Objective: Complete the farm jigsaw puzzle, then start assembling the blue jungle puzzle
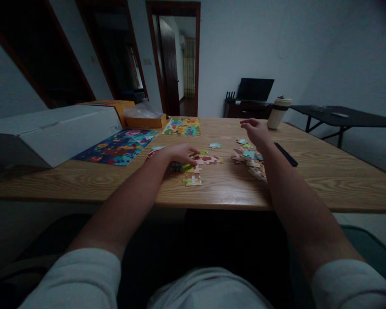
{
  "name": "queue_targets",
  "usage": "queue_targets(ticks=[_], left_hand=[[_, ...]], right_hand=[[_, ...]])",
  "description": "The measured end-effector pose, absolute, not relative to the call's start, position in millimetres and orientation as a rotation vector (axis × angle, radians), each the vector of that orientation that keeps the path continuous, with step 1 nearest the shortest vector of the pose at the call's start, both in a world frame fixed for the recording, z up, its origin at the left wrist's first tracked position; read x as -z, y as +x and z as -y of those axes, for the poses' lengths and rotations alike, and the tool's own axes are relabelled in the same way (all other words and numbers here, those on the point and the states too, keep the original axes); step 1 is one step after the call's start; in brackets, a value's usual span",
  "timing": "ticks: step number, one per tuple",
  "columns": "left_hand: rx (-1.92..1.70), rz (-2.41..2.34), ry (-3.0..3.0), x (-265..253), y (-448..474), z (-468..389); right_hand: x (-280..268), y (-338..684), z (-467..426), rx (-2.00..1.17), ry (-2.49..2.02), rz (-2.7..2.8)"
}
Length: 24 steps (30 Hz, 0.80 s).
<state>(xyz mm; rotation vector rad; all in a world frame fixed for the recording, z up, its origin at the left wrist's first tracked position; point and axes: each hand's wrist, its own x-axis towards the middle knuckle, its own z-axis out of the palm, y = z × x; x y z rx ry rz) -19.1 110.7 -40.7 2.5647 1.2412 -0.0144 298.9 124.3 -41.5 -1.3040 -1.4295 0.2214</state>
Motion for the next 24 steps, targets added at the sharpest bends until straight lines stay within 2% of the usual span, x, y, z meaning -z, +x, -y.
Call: queue_targets(ticks=[10,14,21,24], left_hand=[[0.135,-1.158,2.614,41.8,-20.1,-115.4],[0.149,-1.112,2.613,40.0,-19.8,-113.6],[0.176,-1.166,2.624,32.8,-17.0,-106.4],[0.135,-1.28,2.613,22.9,-20.8,-114.7]], right_hand=[[17.6,295.5,-99.4,-0.284,-1.23,1.345],[5.1,307.3,-84.4,-0.264,-1.276,1.491],[31.1,331.8,-70.4,-0.541,-1.742,2.175],[43.4,326.8,-69.0,-0.506,-1.962,2.293]])
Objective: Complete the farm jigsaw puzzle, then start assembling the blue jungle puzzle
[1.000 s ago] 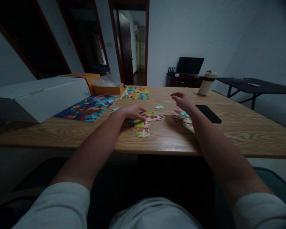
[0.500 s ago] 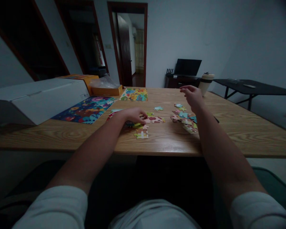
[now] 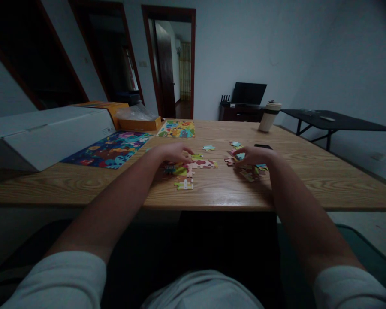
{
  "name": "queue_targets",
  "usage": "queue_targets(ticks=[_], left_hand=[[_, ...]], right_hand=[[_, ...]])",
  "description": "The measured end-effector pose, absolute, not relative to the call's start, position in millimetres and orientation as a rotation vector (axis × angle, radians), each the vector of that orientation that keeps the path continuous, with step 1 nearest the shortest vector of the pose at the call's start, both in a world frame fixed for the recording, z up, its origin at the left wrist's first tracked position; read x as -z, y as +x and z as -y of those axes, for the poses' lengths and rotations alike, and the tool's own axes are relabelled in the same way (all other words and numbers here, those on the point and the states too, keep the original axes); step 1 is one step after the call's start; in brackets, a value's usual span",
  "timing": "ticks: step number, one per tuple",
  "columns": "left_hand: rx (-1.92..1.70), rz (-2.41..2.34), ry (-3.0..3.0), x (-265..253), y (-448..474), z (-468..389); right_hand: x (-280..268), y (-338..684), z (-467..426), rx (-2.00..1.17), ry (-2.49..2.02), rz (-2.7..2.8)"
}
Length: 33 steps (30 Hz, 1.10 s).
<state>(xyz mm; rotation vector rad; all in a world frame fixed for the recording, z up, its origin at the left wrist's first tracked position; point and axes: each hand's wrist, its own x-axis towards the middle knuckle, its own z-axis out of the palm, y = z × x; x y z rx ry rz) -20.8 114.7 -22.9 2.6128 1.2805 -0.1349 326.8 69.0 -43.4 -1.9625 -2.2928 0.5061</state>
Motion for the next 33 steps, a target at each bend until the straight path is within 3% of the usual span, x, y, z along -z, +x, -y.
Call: queue_targets(ticks=[5,12,21,27,33], left_hand=[[0.043,-1.27,2.697,10.0,-27.5,-129.2],[-0.083,-1.351,2.622,34.6,-33.8,-118.0],[-0.208,-1.212,2.582,39.5,-23.5,-108.1],[-0.178,-1.026,2.513,38.7,-17.0,-96.4],[-0.065,-0.948,2.63,46.6,-2.8,-92.6]], right_hand=[[50.2,303.8,-70.8,-0.41,-1.916,2.426],[50.3,282.3,-67.7,-0.298,-1.822,2.342],[53.1,227.1,-38.6,0.206,-1.457,2.42],[50.6,225.5,-37.9,-0.269,-1.352,2.432],[51.2,256.2,-52.6,-0.462,-1.41,2.463]])
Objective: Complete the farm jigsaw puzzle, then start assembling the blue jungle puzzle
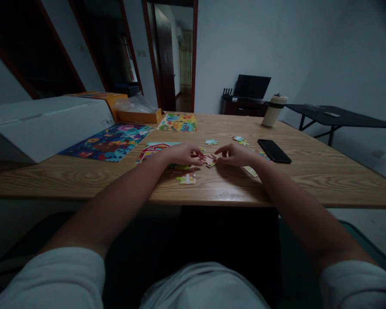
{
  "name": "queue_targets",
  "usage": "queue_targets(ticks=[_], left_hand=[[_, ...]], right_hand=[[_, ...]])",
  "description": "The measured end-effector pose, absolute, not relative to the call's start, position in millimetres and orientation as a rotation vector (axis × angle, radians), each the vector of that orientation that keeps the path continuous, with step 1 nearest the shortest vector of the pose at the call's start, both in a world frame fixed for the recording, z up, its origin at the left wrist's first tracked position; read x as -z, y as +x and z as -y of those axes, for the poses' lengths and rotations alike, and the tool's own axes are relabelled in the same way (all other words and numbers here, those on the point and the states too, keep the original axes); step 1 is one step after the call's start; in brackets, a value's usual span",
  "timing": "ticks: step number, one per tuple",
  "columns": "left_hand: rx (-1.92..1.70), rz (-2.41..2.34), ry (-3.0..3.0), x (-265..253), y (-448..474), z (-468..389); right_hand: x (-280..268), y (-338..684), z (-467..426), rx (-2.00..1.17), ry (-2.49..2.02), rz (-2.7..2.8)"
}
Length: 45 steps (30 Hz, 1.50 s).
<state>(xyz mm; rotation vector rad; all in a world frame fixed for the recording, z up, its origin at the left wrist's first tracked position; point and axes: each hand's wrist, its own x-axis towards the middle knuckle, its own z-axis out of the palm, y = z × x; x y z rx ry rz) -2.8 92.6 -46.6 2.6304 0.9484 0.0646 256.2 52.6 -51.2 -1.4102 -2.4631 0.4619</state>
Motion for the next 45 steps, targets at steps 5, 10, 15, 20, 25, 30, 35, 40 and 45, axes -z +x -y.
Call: queue_targets(ticks=[5,10,15,20,25,30,35,40,45], left_hand=[[-0.033,-0.941,2.697,50.6,2.3,-91.7],[-0.063,-0.766,2.672,44.8,1.1,-86.9],[-0.117,-0.856,2.657,40.1,-7.1,-91.1],[-0.158,-1.056,2.659,38.8,-18.6,-99.8],[-0.092,-1.058,2.64,36.4,-17.3,-96.7],[-0.105,-1.048,2.626,35.9,-16.5,-95.1],[-0.091,-1.063,2.605,38.1,-18.1,-98.3],[-0.1,-1.07,2.605,37.3,-17.7,-97.3],[-0.108,-1.059,2.593,36.7,-17.8,-96.4]], right_hand=[[58.5,250.0,-52.7,-0.529,-1.401,2.545],[65.2,242.9,-52.2,-0.563,-1.332,2.58],[63.1,237.9,-46.0,-0.461,-1.262,2.623],[63.0,229.4,-41.5,-0.444,-1.226,2.657],[57.8,227.3,-37.1,-0.437,-1.243,2.643],[45.7,240.1,-34.1,-0.546,-1.409,2.602],[46.9,248.9,-40.0,-0.59,-1.452,2.571],[50.9,252.3,-45.7,-0.634,-1.444,2.575],[47.8,255.0,-46.8,-0.673,-1.46,2.578]])
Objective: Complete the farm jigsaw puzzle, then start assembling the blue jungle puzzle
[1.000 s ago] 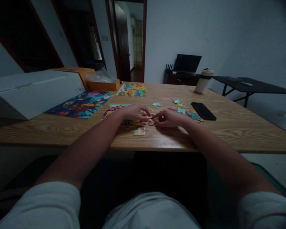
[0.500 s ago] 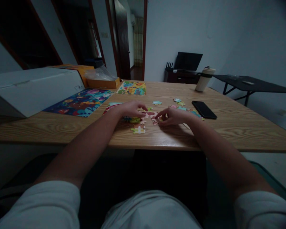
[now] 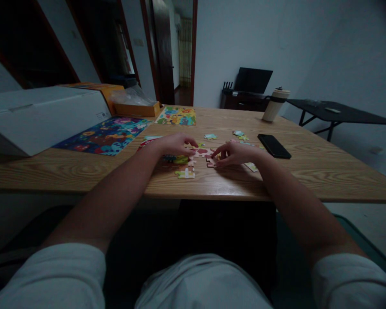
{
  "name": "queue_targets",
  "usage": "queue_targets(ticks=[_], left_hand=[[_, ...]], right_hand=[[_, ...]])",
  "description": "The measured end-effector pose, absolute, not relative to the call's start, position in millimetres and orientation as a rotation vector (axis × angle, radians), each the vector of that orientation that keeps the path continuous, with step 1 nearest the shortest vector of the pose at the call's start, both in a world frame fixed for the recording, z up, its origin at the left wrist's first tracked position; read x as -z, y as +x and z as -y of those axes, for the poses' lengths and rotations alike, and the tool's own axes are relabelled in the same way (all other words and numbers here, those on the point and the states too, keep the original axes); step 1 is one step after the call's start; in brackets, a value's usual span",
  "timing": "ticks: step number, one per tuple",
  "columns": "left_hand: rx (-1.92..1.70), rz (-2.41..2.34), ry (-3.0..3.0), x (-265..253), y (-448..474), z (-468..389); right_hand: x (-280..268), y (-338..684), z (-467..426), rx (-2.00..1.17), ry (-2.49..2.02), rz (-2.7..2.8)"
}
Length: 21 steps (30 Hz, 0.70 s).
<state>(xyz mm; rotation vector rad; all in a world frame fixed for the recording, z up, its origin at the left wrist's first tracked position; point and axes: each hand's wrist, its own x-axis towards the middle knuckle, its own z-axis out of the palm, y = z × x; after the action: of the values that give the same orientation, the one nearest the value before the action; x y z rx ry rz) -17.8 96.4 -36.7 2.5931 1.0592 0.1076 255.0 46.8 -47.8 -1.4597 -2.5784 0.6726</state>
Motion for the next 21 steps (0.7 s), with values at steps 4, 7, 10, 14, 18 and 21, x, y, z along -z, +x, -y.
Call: queue_targets(ticks=[4,7,10,14,18,21], left_hand=[[-0.091,-1.058,2.581,35.3,-17.8,-95.3],[-0.077,-1.058,2.592,33.4,-17.3,-93.6],[-0.083,-1.057,2.599,32.4,-16.8,-92.7],[-0.079,-1.064,2.599,33.0,-16.6,-93.4],[-0.099,-1.072,2.59,34.3,-16.7,-94.1],[-0.103,-1.067,2.584,35.2,-16.8,-94.6]], right_hand=[[48.5,257.2,-49.0,-0.683,-1.457,2.581],[50.5,258.6,-50.5,-0.674,-1.457,2.571],[51.1,259.3,-51.1,-0.665,-1.455,2.551],[49.8,259.5,-51.0,-0.679,-1.469,2.549],[48.3,258.9,-49.5,-0.655,-1.458,2.598],[47.6,257.8,-48.2,-0.607,-1.475,2.625]])
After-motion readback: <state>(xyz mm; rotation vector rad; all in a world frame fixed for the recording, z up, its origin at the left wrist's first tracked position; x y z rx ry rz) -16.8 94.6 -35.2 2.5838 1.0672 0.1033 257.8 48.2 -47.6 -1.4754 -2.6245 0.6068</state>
